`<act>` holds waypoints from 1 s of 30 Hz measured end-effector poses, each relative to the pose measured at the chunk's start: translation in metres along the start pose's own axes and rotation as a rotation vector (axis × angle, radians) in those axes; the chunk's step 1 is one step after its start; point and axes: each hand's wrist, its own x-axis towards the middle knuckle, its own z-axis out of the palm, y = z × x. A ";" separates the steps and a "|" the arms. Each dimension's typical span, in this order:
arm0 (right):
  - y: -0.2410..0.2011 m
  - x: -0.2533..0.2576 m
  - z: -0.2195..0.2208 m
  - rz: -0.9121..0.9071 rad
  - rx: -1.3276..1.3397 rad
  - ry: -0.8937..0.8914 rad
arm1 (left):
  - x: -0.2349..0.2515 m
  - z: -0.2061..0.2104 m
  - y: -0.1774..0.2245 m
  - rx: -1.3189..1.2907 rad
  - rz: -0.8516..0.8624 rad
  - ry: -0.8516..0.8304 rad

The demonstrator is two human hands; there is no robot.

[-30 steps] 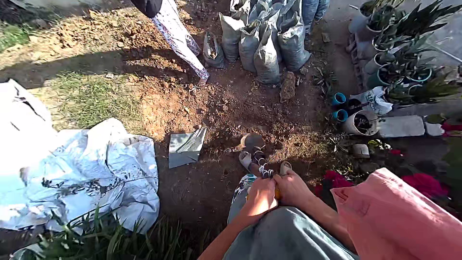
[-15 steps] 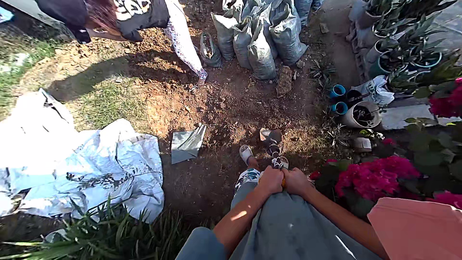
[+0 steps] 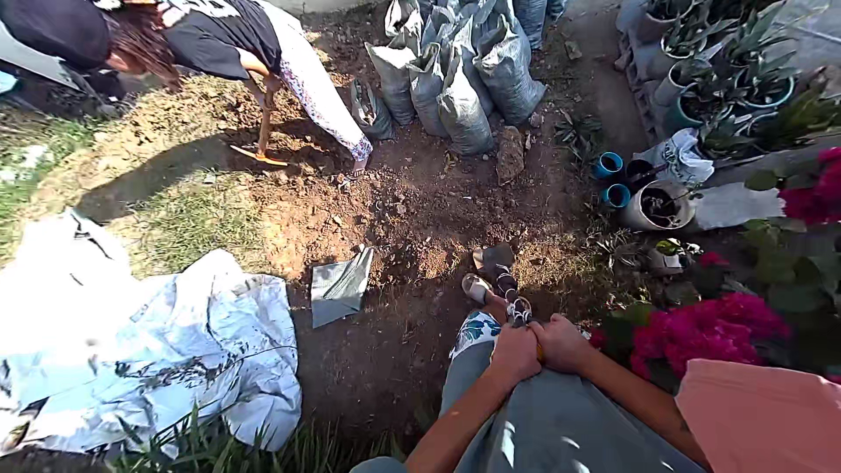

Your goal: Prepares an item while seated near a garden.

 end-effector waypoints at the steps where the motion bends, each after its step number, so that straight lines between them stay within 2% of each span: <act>1: 0.004 0.003 -0.019 0.065 -0.001 -0.043 | 0.006 -0.015 0.003 -0.012 0.002 0.018; 4: -0.004 0.007 -0.083 0.206 0.002 -0.094 | 0.000 -0.073 0.011 -0.057 -0.015 0.048; 6: -0.017 0.005 -0.112 0.211 -0.029 -0.073 | -0.017 -0.099 0.008 -0.093 0.014 0.098; 10: 0.004 0.027 -0.113 0.084 -0.087 -0.037 | 0.005 -0.092 -0.018 -0.191 0.108 0.139; 13: 0.014 0.063 -0.167 0.144 -0.104 -0.162 | 0.025 -0.144 -0.030 -0.206 0.072 0.156; 17: 0.003 0.074 -0.250 0.140 -0.157 -0.207 | 0.005 -0.212 -0.022 -0.250 0.000 0.232; 20: -0.005 0.065 -0.294 0.128 -0.216 -0.404 | -0.007 -0.218 -0.004 -0.296 0.057 0.363; 23: 0.042 0.093 -0.276 0.072 -0.249 -0.454 | 0.049 -0.203 -0.005 -0.423 -0.013 0.255; 25: 0.077 0.107 -0.271 0.011 -0.263 -0.448 | 0.077 -0.205 -0.001 -0.467 -0.048 0.263; 30: 0.134 0.134 -0.332 -0.050 -0.391 -0.499 | 0.127 -0.257 0.025 -0.543 -0.123 0.390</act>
